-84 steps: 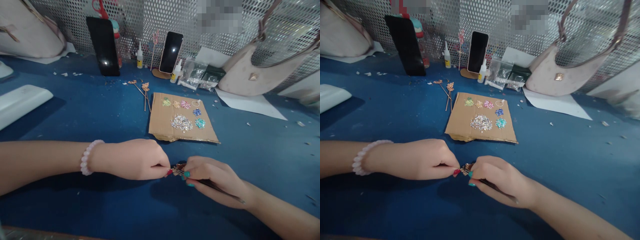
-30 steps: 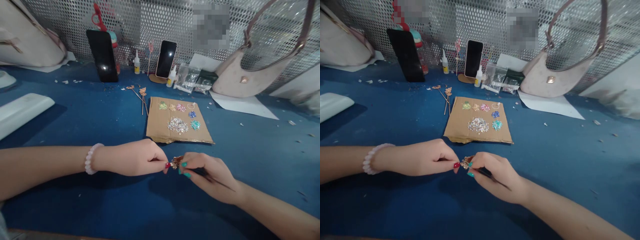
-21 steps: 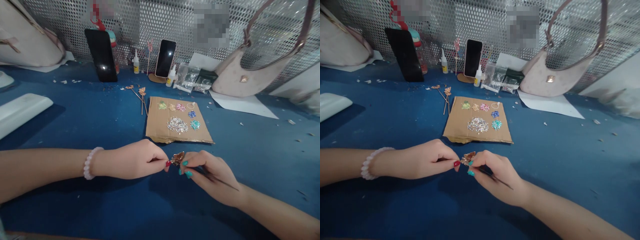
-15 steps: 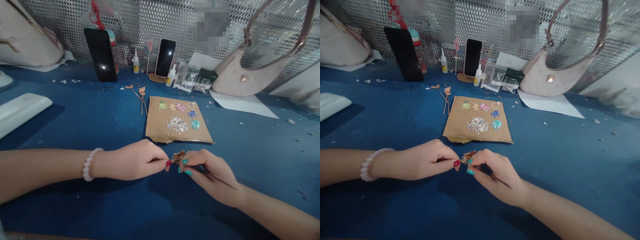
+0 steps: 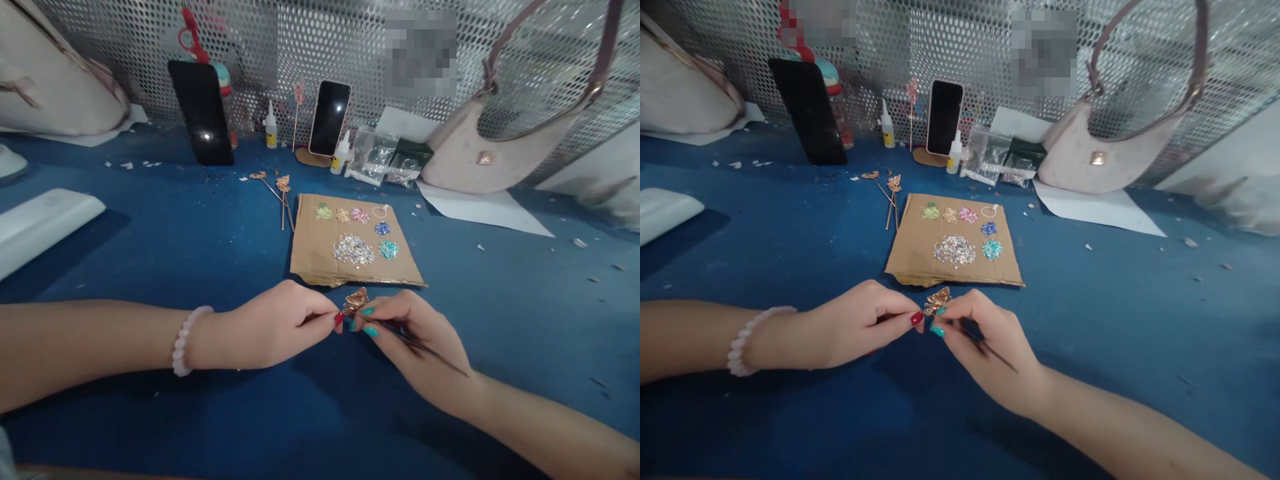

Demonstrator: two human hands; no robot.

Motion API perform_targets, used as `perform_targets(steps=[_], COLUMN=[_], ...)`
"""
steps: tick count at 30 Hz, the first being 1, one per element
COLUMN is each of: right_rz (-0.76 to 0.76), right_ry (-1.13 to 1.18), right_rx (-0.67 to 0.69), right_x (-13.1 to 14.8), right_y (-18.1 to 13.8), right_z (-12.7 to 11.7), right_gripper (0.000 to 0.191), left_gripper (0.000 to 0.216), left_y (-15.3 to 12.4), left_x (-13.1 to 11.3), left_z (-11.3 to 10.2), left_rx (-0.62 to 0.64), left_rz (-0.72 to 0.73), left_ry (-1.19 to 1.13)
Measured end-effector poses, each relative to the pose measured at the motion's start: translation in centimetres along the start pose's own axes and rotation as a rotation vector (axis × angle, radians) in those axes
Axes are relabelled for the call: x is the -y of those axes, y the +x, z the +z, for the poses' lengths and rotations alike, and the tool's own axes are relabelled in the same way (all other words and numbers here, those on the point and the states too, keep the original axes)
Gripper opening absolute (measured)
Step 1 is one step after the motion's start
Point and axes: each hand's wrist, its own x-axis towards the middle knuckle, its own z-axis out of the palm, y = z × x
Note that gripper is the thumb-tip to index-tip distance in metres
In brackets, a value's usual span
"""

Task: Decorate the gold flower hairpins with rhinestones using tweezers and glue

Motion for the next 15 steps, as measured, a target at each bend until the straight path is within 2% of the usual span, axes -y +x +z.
perform_targets(steps=[7,15], right_rz=[0.107,0.11], right_ry=[0.234,0.45], right_rx=[0.012,0.087], right_x=[1.2,0.8], right_y=[0.8,1.2], right_z=[0.1,-0.5], right_gripper=[0.004,0.006], left_gripper=[0.031,0.032], left_y=[-0.2,-0.2], left_x=[0.0,0.1], left_z=[0.1,-0.3], left_rx=[-0.023,0.003], left_rz=[0.078,0.132], left_ry=[0.011,-0.03])
